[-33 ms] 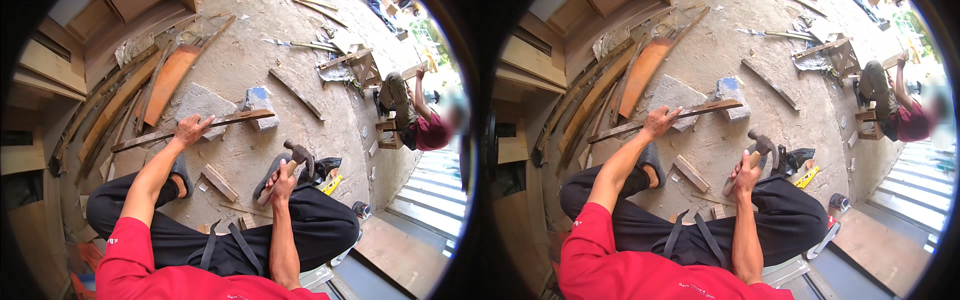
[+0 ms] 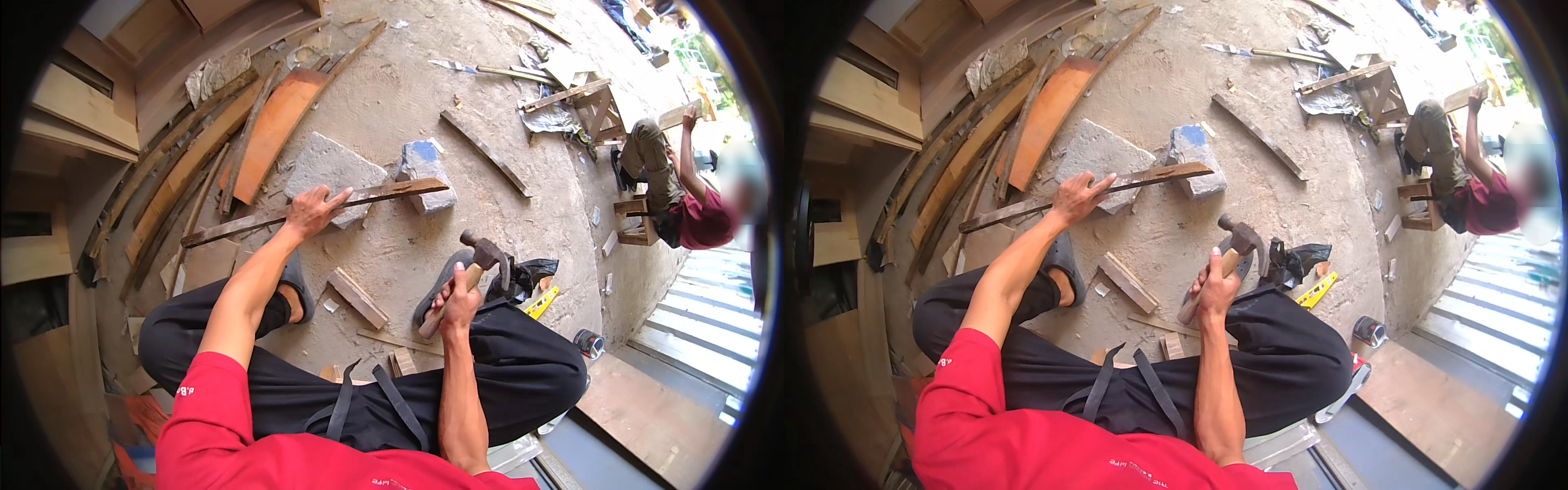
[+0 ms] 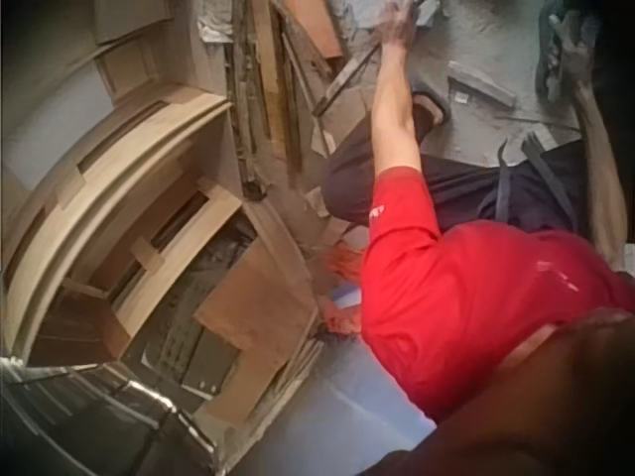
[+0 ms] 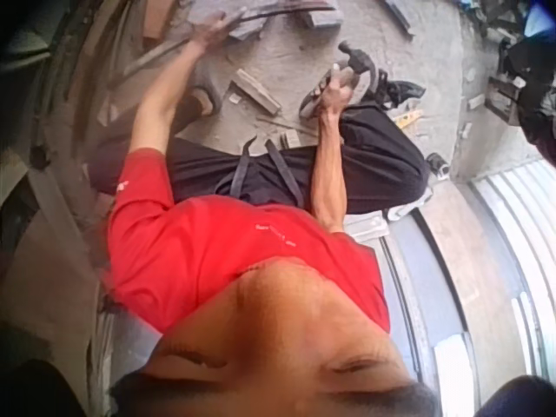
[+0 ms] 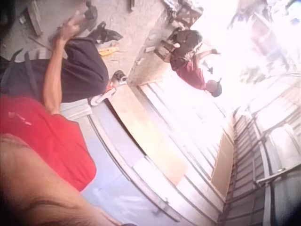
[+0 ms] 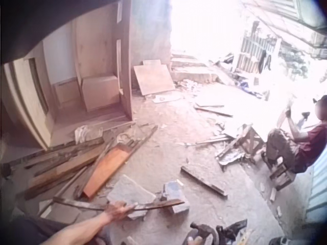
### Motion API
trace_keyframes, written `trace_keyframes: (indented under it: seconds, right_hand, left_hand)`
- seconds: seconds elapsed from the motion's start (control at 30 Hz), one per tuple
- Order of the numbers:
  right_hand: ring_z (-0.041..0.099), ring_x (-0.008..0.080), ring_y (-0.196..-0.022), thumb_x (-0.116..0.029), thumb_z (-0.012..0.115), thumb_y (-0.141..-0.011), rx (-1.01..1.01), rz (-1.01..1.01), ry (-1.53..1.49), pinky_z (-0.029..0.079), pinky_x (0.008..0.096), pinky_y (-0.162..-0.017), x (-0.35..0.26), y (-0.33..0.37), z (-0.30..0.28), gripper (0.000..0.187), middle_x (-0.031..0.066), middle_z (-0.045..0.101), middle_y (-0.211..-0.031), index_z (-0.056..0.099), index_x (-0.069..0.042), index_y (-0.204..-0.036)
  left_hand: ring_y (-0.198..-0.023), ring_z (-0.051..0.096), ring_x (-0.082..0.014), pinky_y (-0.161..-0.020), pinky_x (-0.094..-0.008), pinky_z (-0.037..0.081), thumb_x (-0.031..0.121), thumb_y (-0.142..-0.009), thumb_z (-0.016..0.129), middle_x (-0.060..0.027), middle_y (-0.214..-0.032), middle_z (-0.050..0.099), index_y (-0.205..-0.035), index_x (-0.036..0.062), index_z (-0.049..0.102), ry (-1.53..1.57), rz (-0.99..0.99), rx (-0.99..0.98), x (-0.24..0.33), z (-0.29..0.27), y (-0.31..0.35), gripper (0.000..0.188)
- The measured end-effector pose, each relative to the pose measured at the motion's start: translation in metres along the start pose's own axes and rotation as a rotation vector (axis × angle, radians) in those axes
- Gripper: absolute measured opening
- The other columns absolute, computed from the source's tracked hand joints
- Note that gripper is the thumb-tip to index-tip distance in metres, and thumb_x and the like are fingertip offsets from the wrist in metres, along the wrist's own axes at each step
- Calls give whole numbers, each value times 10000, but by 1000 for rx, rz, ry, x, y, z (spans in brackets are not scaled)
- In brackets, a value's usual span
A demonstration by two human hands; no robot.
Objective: The person sits on the floor and uses a hammer to strike a long metal bar resting on concrete blocks. They repeatedly reposition the bar and strike it to straighten or shape it. Another person is visible in the background working with wood.
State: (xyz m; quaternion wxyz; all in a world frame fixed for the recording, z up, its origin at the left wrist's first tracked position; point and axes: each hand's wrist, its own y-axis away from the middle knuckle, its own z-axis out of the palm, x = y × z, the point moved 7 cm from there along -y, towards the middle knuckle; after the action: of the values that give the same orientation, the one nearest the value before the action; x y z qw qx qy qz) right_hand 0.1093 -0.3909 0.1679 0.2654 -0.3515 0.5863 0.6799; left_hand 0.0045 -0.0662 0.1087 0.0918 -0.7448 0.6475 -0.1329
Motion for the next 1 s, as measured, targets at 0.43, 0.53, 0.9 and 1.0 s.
trace_keyframes:
  seconds: [0.43,0.53,0.9,1.0]
  right_hand:
    - [453,116,-415,-330,635,-956,-96,121,350,389,288,-397,38,-24,35,346,-3,461,-574,471,-92,-766]
    - [456,119,-410,-333,635,-955,-88,139,399,388,290,-394,46,-29,34,347,0,465,-572,475,-89,-768]
    - [504,125,-401,-399,634,-951,-135,149,499,418,290,-370,64,-35,38,406,5,488,-538,506,-58,-771]
    - [508,126,-407,-409,633,-946,-149,155,526,423,293,-375,69,-36,36,418,5,488,-537,513,-53,-762]
  left_hand:
    - [-1043,545,-208,-802,-386,474,287,-853,701,-26,-1083,539,-1344,203,552,109,-33,-103,-21,76,1,520]
    - [-1035,545,-217,-854,-389,431,271,-847,711,-30,-1078,546,-1333,167,569,96,-8,-131,-17,72,-3,517]
    - [-1008,533,-233,-884,-372,409,307,-865,701,-50,-1094,524,-1319,177,569,200,-131,-138,-19,83,3,490]
    - [-1033,535,-226,-891,-364,404,328,-873,693,-42,-1106,542,-1290,165,578,249,-164,-60,-16,84,2,462]
